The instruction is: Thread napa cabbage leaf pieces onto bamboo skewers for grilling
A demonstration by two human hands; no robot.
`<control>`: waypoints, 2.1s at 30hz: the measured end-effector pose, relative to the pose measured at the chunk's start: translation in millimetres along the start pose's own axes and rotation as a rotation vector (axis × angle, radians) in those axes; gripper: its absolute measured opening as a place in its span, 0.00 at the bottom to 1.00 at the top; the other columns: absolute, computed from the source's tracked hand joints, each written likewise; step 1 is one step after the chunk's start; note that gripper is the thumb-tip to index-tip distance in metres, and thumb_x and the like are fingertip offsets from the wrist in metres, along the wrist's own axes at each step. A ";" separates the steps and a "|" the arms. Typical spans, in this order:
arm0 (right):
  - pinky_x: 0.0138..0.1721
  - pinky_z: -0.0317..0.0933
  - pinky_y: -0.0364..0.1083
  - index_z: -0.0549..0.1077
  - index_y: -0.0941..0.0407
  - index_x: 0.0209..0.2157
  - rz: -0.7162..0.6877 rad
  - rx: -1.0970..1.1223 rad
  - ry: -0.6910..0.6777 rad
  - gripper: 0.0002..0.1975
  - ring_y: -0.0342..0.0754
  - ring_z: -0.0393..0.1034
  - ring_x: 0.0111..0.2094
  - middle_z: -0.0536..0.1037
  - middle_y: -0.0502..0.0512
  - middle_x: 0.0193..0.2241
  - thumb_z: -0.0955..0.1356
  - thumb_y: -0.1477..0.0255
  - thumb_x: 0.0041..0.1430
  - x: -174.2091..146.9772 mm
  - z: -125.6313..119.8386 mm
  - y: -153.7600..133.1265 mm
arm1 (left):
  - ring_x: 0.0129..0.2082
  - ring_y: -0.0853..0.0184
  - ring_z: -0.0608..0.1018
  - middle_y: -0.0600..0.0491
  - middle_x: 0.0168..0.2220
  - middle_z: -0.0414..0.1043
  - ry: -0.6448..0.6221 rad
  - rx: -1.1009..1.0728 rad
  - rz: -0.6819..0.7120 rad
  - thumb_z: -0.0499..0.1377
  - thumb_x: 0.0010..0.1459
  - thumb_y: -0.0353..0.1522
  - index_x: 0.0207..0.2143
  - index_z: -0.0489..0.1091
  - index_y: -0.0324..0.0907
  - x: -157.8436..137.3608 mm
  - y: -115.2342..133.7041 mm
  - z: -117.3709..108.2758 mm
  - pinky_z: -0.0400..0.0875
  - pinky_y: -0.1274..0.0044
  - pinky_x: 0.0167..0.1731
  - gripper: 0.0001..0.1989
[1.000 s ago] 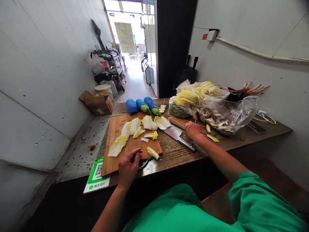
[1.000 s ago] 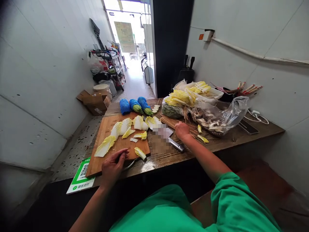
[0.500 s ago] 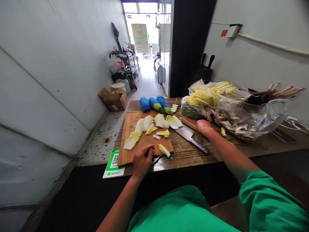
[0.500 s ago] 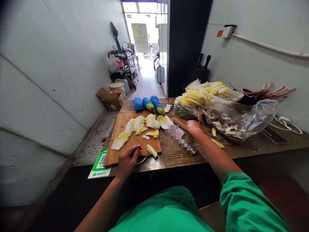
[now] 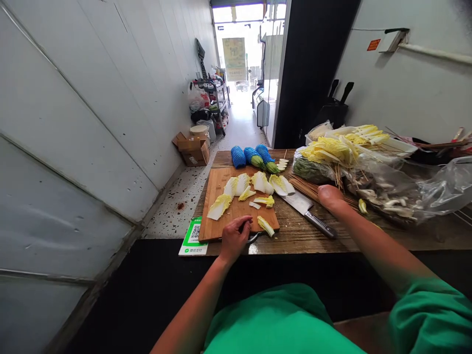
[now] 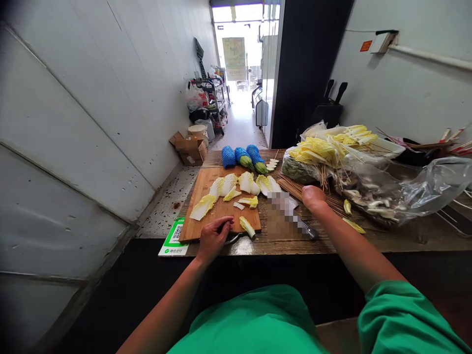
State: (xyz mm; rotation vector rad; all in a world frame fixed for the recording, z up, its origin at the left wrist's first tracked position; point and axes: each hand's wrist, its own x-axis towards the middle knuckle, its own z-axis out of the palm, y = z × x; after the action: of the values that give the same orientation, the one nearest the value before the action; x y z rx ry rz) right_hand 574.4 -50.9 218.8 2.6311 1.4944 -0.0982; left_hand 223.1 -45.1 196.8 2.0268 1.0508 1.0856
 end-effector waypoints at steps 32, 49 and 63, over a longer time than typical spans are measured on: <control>0.37 0.66 0.47 0.69 0.58 0.44 -0.325 0.946 0.353 0.16 0.50 0.73 0.35 0.78 0.58 0.34 0.58 0.71 0.58 -153.6 58.9 -63.9 | 0.51 0.64 0.70 0.47 0.54 0.65 -0.208 0.527 0.288 0.47 0.58 0.27 0.53 0.63 0.43 37.4 3.4 -27.1 0.65 0.70 0.51 0.21; 0.40 0.67 0.47 0.72 0.55 0.39 -0.340 1.046 0.398 0.13 0.49 0.74 0.37 0.78 0.57 0.37 0.59 0.69 0.58 -151.5 63.8 -62.7 | 0.47 0.58 0.71 0.46 0.46 0.72 -0.163 0.836 0.259 0.56 0.54 0.34 0.39 0.73 0.43 84.3 7.2 -17.7 0.59 0.66 0.49 0.11; 0.42 0.66 0.47 0.72 0.56 0.38 -0.352 1.042 0.438 0.13 0.49 0.73 0.39 0.78 0.58 0.37 0.58 0.70 0.59 -150.9 65.6 -64.6 | 0.32 0.66 0.75 0.51 0.30 0.71 -0.275 0.002 -0.081 0.56 0.53 0.37 0.32 0.69 0.40 127.4 13.7 -3.7 0.70 0.73 0.32 0.10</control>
State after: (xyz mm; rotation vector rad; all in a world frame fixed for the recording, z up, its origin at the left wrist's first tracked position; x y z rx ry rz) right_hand 441.6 -155.1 166.3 3.2004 2.6097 -0.4705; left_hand 269.5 57.2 258.6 2.0456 0.9806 0.7393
